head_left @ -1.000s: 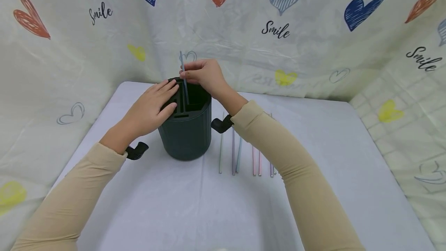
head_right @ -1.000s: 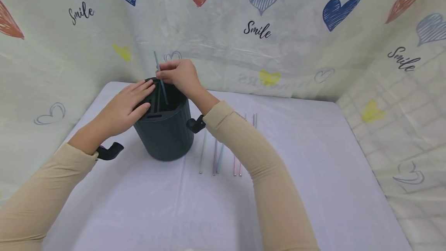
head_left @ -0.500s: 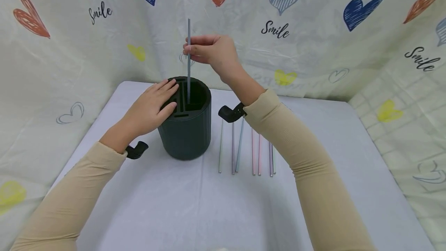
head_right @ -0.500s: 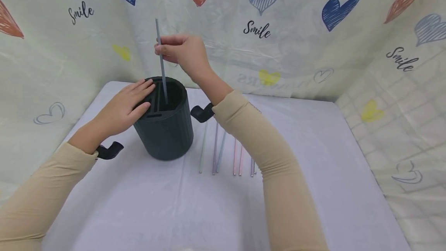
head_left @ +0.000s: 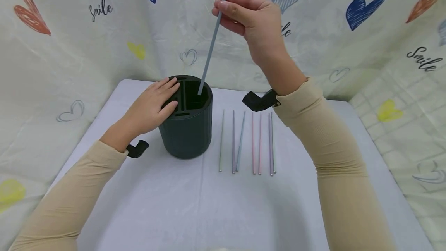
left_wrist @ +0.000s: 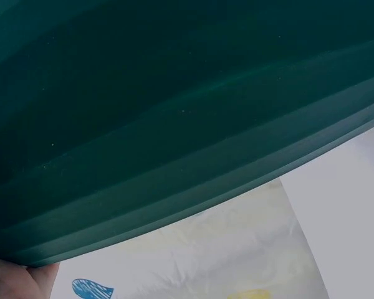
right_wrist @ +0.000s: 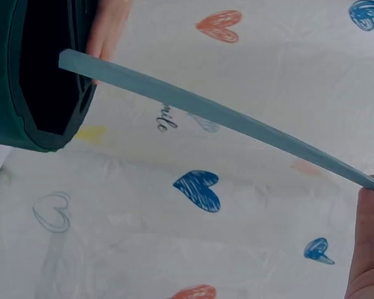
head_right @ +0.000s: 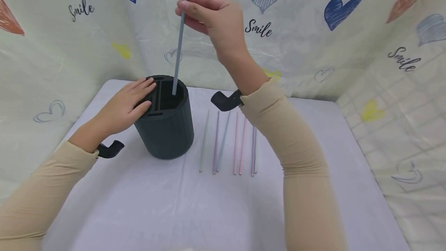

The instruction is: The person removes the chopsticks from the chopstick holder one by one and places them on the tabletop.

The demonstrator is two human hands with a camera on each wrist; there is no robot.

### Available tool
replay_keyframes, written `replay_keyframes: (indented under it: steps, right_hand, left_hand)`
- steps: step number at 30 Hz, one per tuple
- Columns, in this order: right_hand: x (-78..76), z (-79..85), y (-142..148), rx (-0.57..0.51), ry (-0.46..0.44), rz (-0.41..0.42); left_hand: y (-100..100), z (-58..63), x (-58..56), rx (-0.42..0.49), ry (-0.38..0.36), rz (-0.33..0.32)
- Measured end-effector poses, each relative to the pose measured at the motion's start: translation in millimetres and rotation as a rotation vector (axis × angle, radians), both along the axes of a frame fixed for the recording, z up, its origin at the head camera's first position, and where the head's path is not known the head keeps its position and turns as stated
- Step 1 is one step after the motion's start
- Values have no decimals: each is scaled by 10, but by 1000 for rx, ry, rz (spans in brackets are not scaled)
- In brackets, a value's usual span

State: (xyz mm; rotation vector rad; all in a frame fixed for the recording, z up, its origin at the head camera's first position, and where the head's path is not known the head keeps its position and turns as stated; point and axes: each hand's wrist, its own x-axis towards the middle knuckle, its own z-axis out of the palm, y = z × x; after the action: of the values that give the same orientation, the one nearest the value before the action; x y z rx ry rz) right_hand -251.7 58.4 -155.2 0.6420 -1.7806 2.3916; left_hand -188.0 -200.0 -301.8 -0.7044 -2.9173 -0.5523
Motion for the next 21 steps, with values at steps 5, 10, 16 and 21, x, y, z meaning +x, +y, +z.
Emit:
replay_keyframes:
  steps: [5,10,16,21]
  right_hand:
    - [24,30,304,-77,-76,-7]
    - [-18,-172,660,-62,-254,-19]
    - [-115,-673,1102,78,-474,-20]
    - [-169,-1098,1451,179,-652,19]
  left_hand:
    - [7,10,17,2,-3,-5]
    - [12,-9,18,0,-6,5]
    - [6,-12,13,6,3,6]
    - [10,-8,11,11,15,-1]
